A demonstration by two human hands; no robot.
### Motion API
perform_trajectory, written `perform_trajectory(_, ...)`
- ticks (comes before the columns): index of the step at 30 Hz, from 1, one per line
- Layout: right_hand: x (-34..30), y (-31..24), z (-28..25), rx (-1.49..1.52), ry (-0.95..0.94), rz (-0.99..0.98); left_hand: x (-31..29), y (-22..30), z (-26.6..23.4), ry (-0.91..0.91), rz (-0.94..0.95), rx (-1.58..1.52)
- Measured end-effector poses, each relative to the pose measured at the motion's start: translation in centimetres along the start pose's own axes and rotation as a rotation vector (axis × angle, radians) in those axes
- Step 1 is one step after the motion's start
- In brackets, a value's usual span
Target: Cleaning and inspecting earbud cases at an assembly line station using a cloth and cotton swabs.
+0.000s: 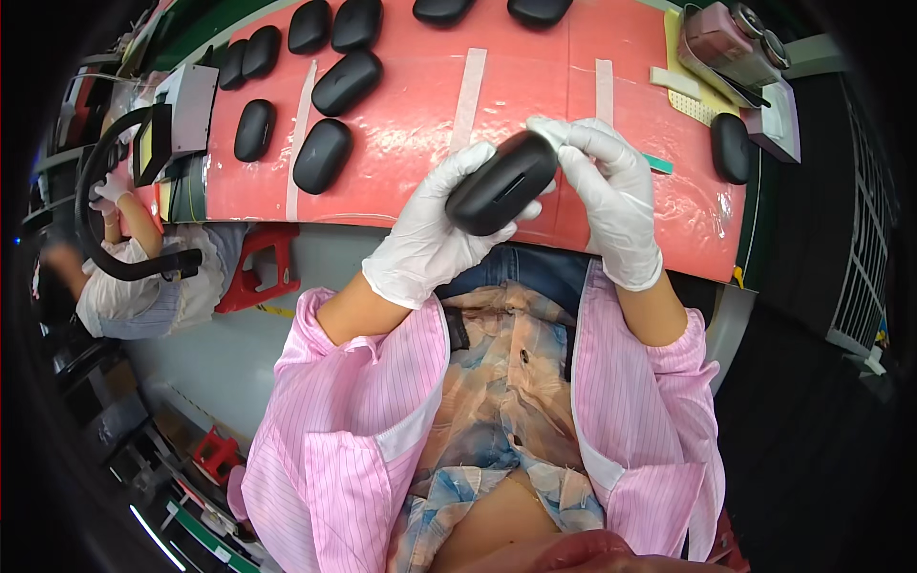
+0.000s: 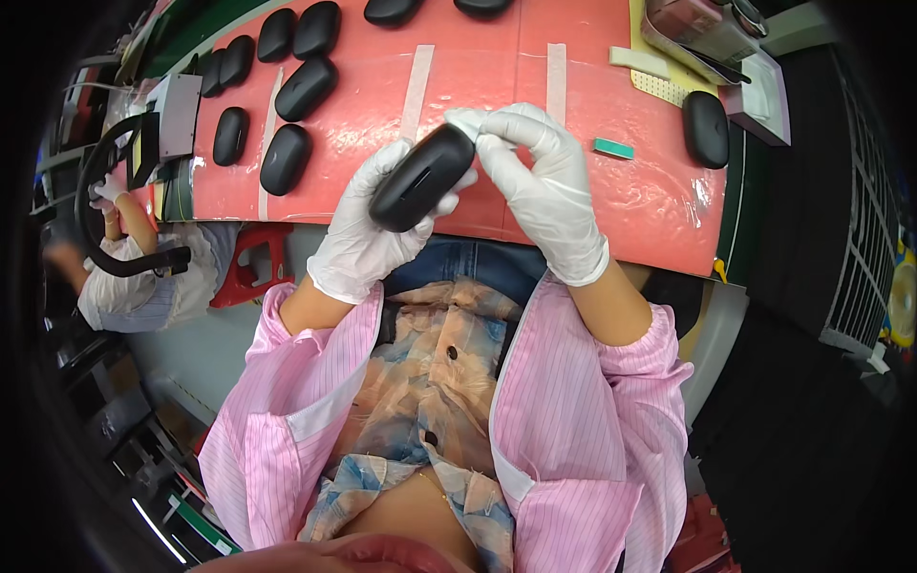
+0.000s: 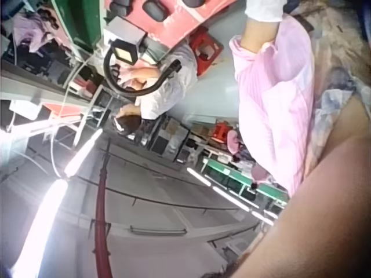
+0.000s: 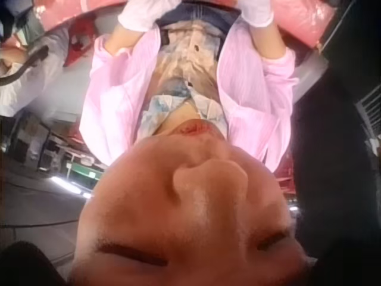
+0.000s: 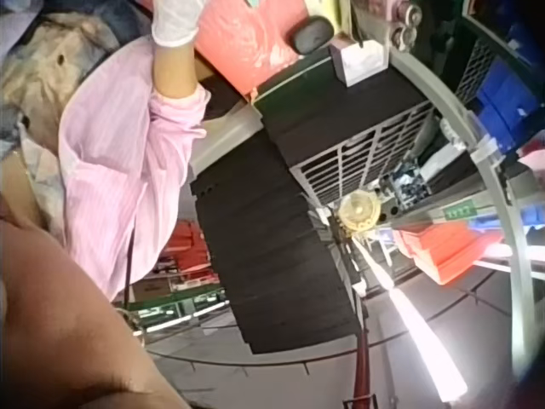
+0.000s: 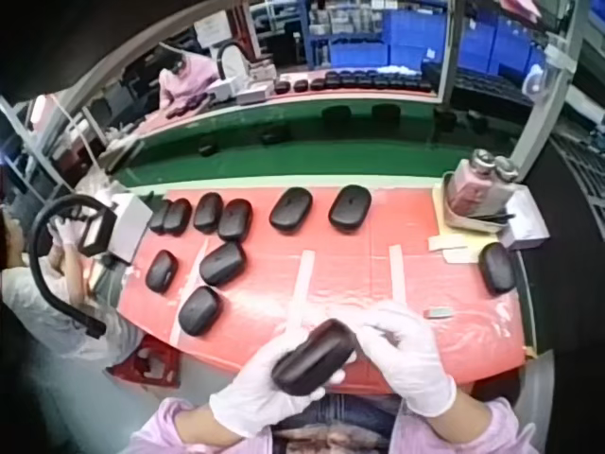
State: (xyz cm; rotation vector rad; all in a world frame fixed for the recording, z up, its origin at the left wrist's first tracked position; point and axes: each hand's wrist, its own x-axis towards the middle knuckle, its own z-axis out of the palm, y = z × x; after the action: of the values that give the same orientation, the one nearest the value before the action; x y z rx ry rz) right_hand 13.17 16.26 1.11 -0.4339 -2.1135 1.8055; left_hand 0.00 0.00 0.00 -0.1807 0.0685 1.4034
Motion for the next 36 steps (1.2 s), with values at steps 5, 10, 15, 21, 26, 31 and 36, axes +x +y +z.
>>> perform_trajectory(5, 0.0, 0.7, -1.6, 0.694, 0.264, 0.266, 1.9, -2.1, 2.9, 0.458, 0.733, 1.216)
perform_trajectory(10, 0.4, -1.3, 0.3, 0.416, 0.234, 0.158, 2.3, -2.1, 2.6, 0.614, 0.983, 1.939)
perform_trajectory(15, -0.6, -2.6, 1.9, -0.648, 0.143, -0.504, 1.8, -2.2, 3.7, 0.713, 0.999, 2.155)
perform_trajectory(21, -1.0, -1.6, 2.3, 0.788, 0.064, 0.333, 1.6, -2.3, 3.6, 0.459, 1.243, 2.063)
perform_trajectory(26, -0.4, -2.9, 1.3, 0.072, 0.157, -0.185, 1.4, -2.4, 4.0, 0.645, 1.232, 2.211)
perform_trajectory(31, -1.2, -4.5, 2.2, -0.757, 0.184, -0.641, 0.8, -2.4, 3.9, 0.694, 1.211, 2.32)
perform_trajectory(36, -0.2, -1.7, 0.9, -0.065, 0.171, -0.113, 0.7, -2.8, 3.8, 0.556, 1.174, 1.997)
